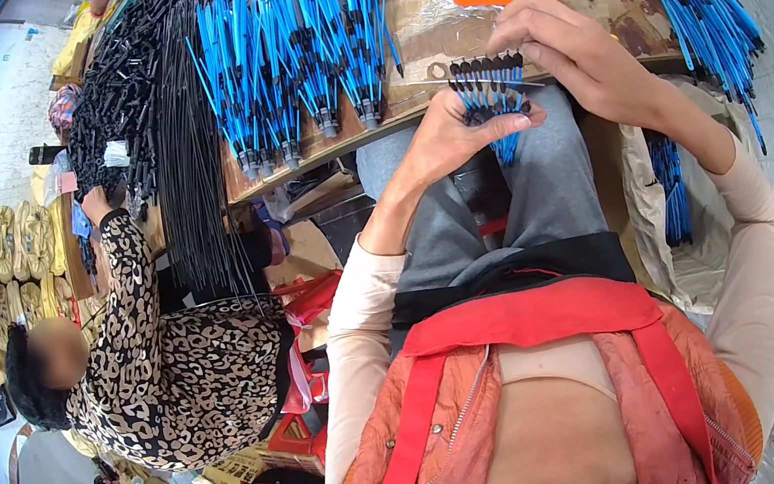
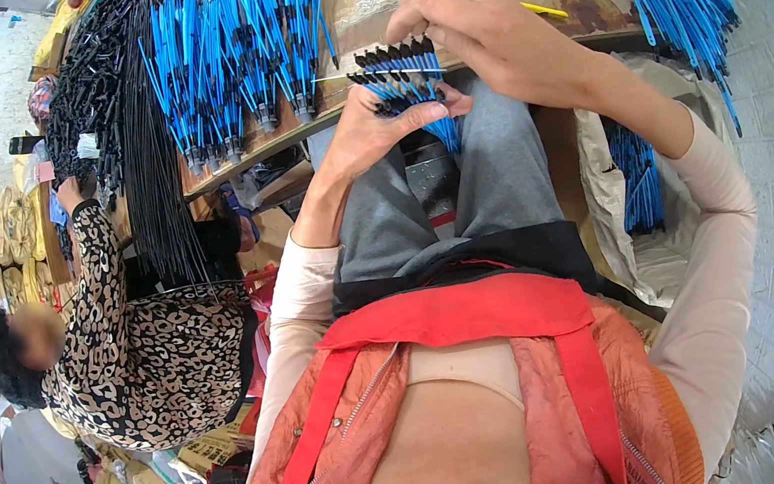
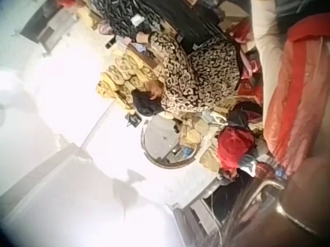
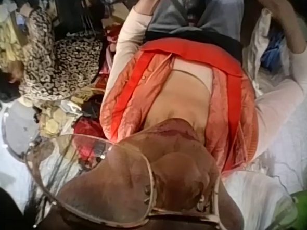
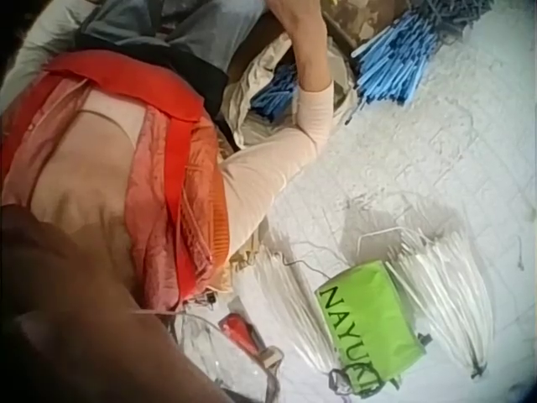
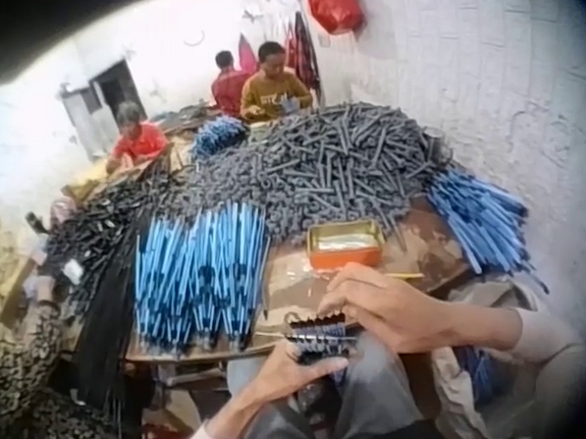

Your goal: Assembling and bundling blue plastic components at a production workbench using pliers.

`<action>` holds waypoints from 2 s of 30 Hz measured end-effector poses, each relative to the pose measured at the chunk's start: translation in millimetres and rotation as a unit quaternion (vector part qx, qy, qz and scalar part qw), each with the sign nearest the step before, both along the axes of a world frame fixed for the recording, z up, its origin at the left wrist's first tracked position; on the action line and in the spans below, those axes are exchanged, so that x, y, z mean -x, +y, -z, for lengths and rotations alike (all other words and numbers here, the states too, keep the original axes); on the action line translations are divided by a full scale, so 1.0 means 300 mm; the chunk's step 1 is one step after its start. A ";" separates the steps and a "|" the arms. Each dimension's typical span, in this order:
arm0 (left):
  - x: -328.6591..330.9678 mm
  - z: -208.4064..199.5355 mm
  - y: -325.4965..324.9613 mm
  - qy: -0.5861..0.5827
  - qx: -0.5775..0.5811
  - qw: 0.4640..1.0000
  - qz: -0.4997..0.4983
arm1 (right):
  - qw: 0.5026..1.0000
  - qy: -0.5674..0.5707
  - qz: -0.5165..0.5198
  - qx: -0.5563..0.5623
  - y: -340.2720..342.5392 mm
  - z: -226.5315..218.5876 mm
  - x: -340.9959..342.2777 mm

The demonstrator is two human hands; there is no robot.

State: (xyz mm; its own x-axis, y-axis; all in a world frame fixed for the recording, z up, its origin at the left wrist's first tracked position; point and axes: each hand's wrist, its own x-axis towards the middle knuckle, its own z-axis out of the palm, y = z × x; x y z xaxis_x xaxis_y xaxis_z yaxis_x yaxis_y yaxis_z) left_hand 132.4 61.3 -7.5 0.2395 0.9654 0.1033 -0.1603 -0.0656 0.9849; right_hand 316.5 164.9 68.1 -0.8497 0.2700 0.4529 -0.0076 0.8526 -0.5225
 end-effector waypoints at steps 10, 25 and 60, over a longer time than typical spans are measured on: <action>-0.010 0.024 0.002 -0.028 0.010 0.998 -0.056 | 0.992 0.025 0.120 0.032 0.015 0.019 -0.098; -0.091 -0.051 -0.073 0.028 0.009 0.992 -0.123 | 0.977 0.081 0.107 0.168 -0.026 0.023 -0.083; -0.123 -0.572 -0.215 0.040 -0.162 0.974 -0.155 | 0.599 0.055 -0.216 0.769 -0.270 0.179 0.001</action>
